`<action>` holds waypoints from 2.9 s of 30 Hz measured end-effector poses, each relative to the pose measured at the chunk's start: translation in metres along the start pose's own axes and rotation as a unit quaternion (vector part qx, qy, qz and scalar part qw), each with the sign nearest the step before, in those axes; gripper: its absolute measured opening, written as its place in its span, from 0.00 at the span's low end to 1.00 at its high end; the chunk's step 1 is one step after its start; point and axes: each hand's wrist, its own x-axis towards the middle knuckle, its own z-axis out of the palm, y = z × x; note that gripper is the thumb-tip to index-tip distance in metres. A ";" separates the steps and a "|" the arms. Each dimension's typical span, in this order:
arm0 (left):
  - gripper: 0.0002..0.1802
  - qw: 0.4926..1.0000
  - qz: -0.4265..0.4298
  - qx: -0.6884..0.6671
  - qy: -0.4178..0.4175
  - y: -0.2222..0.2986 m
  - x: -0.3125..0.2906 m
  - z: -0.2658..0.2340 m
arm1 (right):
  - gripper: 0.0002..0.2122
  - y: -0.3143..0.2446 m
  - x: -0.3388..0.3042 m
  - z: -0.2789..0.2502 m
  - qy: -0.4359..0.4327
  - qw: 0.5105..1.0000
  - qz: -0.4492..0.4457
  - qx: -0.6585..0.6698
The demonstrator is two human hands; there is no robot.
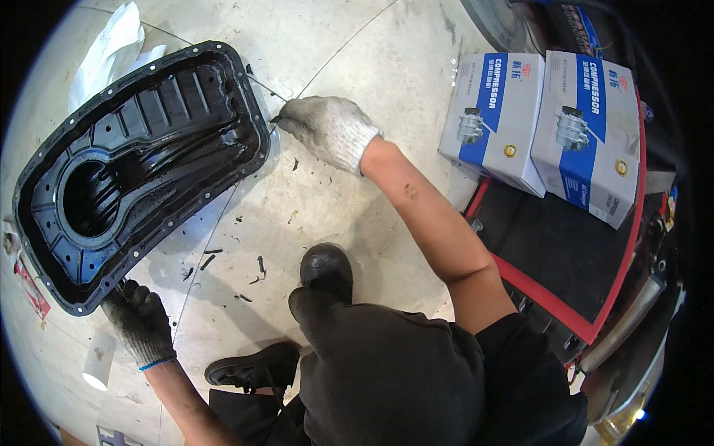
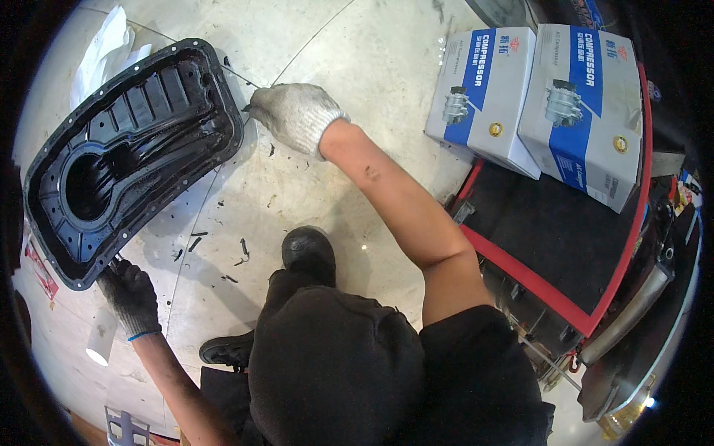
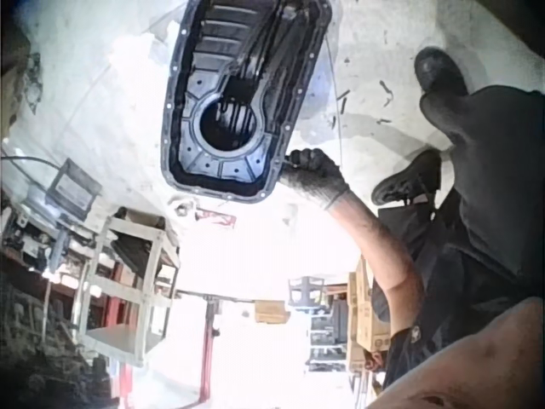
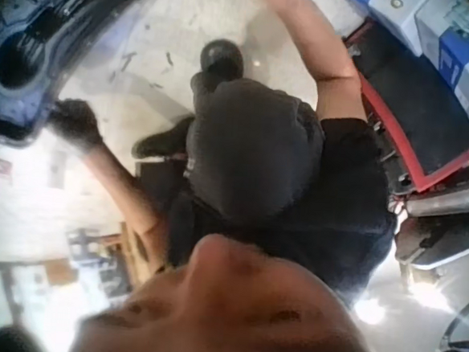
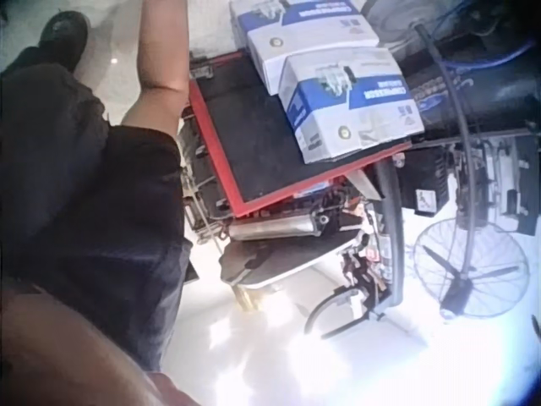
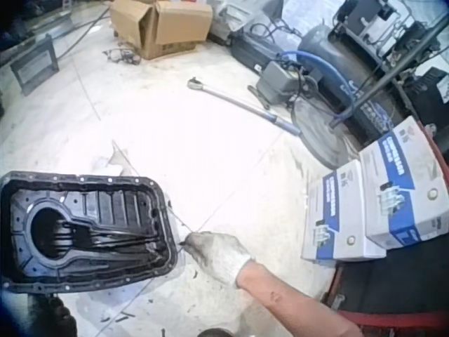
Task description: The person removes old gasket material from the edges of a black oil pan using a scraper and gloved hands. They then wipe the interior and exterior surfaces with a white cloth, turning the pan over to access different sides.
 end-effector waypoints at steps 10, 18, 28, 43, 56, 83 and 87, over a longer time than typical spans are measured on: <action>0.17 1.000 0.008 0.015 -0.026 0.009 -0.007 -0.005 | 0.17 0.006 0.028 0.001 -0.051 0.996 -0.064 0.033; 0.13 0.999 0.005 -0.045 -0.028 -0.003 -0.003 -0.005 | 0.19 0.017 0.019 0.015 -0.064 0.992 -0.028 0.107; 0.16 0.998 0.003 -0.051 -0.029 -0.006 -0.005 -0.007 | 0.17 -0.026 -0.030 0.058 0.048 0.943 0.144 0.296; 0.13 0.999 -0.003 0.027 -0.020 -0.004 -0.002 -0.007 | 0.14 -0.060 -0.032 0.063 0.035 0.663 0.294 0.687; 0.13 0.996 -0.027 0.078 -0.027 0.058 0.032 -0.030 | 0.16 -0.006 -0.039 0.059 -0.052 0.986 -0.046 0.151; 0.20 0.973 0.028 0.188 -0.128 0.130 0.137 -0.109 | 0.08 -0.066 0.011 0.034 -0.168 0.952 -0.243 -0.080; 0.22 0.945 0.097 0.262 -0.170 0.124 0.150 -0.120 | 0.09 -0.068 0.026 0.029 -0.184 0.923 -0.318 -0.112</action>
